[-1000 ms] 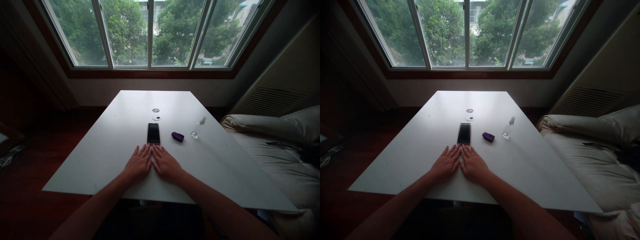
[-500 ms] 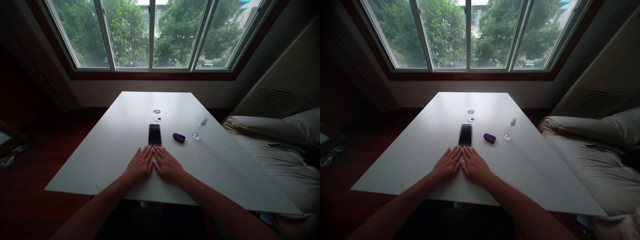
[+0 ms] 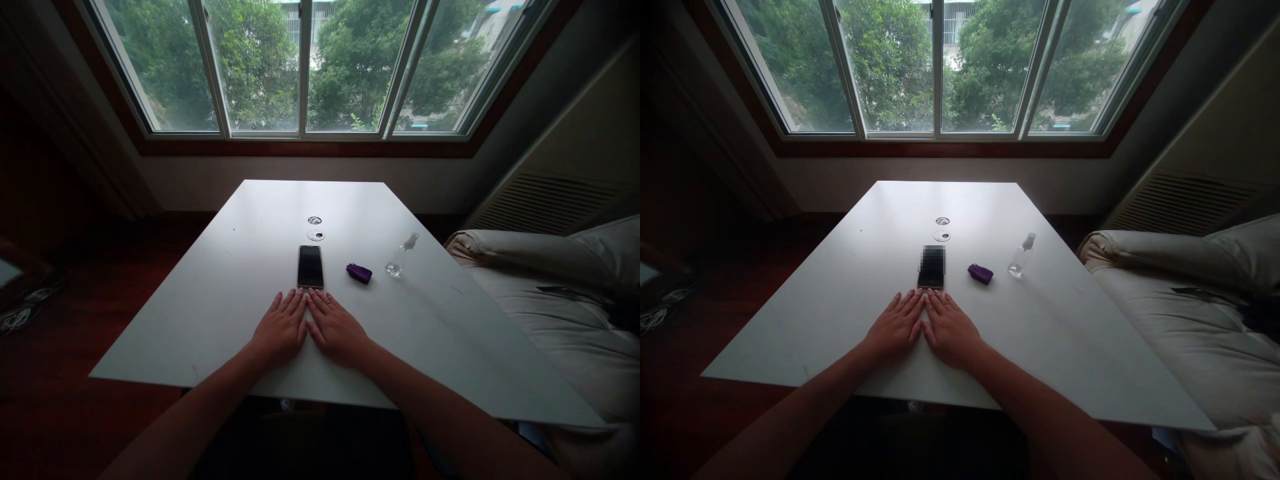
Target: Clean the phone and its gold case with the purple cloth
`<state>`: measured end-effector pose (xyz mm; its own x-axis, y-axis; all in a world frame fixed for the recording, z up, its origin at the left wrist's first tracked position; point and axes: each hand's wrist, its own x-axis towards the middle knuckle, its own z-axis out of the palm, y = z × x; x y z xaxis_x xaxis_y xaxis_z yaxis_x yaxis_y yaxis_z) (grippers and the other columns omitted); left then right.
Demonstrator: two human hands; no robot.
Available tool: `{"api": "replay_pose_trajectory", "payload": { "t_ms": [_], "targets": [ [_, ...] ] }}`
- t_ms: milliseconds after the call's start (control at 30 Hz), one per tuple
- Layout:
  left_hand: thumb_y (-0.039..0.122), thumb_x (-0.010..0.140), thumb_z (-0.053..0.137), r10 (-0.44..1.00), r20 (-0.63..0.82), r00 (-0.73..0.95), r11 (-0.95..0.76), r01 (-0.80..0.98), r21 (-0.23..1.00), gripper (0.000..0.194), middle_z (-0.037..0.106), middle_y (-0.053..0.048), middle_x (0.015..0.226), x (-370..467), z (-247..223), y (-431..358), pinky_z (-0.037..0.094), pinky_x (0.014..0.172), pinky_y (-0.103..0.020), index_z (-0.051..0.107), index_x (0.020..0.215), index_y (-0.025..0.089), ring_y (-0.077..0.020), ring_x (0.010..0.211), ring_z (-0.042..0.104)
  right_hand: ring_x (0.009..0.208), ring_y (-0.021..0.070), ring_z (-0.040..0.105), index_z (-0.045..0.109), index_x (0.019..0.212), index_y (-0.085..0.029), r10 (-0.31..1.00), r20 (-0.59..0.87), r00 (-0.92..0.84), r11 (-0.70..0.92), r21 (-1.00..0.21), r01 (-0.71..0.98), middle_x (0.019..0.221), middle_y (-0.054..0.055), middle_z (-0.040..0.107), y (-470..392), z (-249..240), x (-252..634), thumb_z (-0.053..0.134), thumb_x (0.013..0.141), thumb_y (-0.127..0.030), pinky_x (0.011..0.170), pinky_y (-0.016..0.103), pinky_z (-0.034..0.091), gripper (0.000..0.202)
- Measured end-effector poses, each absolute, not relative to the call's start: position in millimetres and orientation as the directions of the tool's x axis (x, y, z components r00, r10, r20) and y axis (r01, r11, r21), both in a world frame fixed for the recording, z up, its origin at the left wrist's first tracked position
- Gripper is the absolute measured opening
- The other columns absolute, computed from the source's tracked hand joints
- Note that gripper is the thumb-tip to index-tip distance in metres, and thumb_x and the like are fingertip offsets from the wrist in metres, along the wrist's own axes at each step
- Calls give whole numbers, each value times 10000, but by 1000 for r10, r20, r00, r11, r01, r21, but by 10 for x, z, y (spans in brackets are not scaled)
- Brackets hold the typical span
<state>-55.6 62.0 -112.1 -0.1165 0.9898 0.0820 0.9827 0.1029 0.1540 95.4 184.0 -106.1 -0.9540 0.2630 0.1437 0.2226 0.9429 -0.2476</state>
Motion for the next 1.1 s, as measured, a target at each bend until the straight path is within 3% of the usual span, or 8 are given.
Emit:
{"api": "replay_pose_trajectory", "payload": {
  "t_ms": [1100],
  "targets": [
    [373,1043,317,986,119,-118,101,985,142,612,258,-88,1678,-558,-1162,620,155,1293,-498,302,1607,135,-247,1573,198,1558,278,260,311,1594,-70,258,157,-953,945,-246,215,1659,159,281,1844,-1078,953,375,1044,-387,1286,487,223,638]
  ]
}}
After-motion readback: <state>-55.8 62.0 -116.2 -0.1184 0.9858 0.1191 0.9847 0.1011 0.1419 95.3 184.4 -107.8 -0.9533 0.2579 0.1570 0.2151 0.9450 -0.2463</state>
